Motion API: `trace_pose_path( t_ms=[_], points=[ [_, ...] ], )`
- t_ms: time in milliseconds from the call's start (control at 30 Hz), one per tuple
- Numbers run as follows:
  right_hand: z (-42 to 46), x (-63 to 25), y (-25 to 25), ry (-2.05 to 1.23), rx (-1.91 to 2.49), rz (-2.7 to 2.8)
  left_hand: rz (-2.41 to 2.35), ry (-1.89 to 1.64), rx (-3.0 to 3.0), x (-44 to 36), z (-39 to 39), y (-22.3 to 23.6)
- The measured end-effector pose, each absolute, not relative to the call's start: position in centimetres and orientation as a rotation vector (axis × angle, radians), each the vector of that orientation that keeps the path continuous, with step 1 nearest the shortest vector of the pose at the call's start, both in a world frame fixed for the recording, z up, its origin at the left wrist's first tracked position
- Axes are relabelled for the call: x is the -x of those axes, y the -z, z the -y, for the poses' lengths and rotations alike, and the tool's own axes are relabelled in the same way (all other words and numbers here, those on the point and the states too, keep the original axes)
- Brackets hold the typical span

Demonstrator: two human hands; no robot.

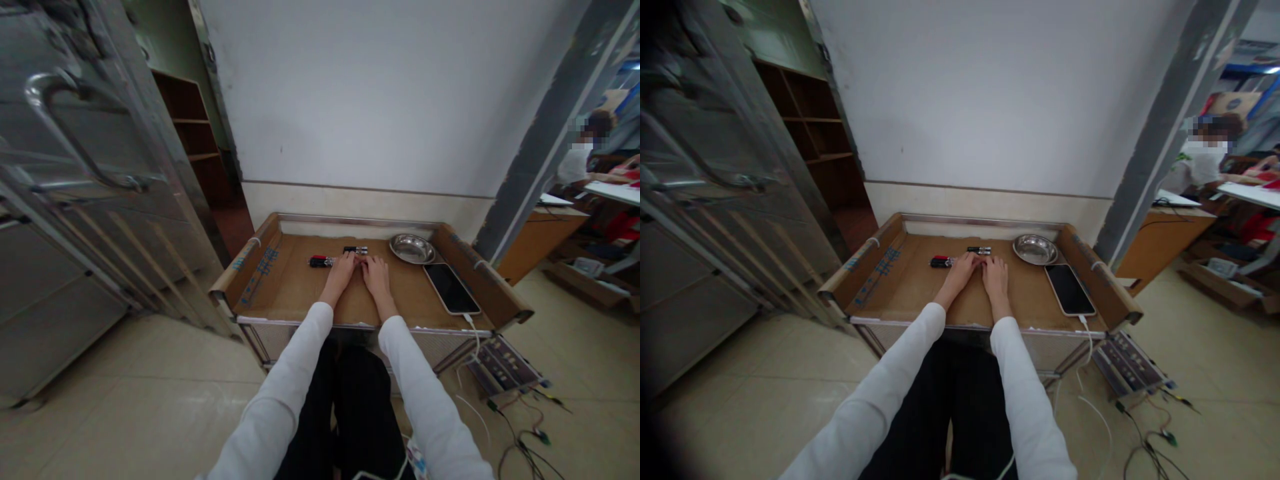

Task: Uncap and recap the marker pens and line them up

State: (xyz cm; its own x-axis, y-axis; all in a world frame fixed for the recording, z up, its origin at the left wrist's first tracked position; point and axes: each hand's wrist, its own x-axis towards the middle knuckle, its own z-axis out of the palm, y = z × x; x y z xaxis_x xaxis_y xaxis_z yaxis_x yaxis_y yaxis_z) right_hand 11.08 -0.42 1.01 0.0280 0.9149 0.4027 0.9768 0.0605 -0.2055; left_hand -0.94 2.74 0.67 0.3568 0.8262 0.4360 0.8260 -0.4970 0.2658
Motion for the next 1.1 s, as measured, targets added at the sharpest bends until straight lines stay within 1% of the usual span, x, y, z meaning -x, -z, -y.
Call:
trace_pose_path(
  t_ms=[200,467,600,800,900,1033,1100],
  points=[
    [0.4,-11.3,-0.7,0.203,1.828,1.969,-1.476,-0.887,-2.497,1.1,-2.5,-1.1],
    [0.5,-10.9,-1.1,0.207,1.857,1.8,-1.617,-0.942,-2.574,0.7,-2.5,-0.6],
    [0.4,-10.8,-1.1,0.197,1.845,1.719,-1.625,-0.869,-2.634,0.7,-2.7,0.0],
    [0.2,-11.0,-0.8,0.201,1.795,1.677,-1.682,-0.899,-2.609,0.7,-2.2,-0.7],
    [0.2,-11.1,-0.7,0.209,1.772,1.668,-1.667,-0.848,-2.632,0.8,-2.0,-1.1],
    [0.2,-11.3,-0.7,0.211,1.783,1.658,-1.481,-0.679,-2.739,1.1,-2.0,-1.2],
    [0.3,-11.4,-0.7,0.211,1.791,1.649,-1.434,-0.664,-2.764,1.1,-2.1,-1.1]
  ],
)
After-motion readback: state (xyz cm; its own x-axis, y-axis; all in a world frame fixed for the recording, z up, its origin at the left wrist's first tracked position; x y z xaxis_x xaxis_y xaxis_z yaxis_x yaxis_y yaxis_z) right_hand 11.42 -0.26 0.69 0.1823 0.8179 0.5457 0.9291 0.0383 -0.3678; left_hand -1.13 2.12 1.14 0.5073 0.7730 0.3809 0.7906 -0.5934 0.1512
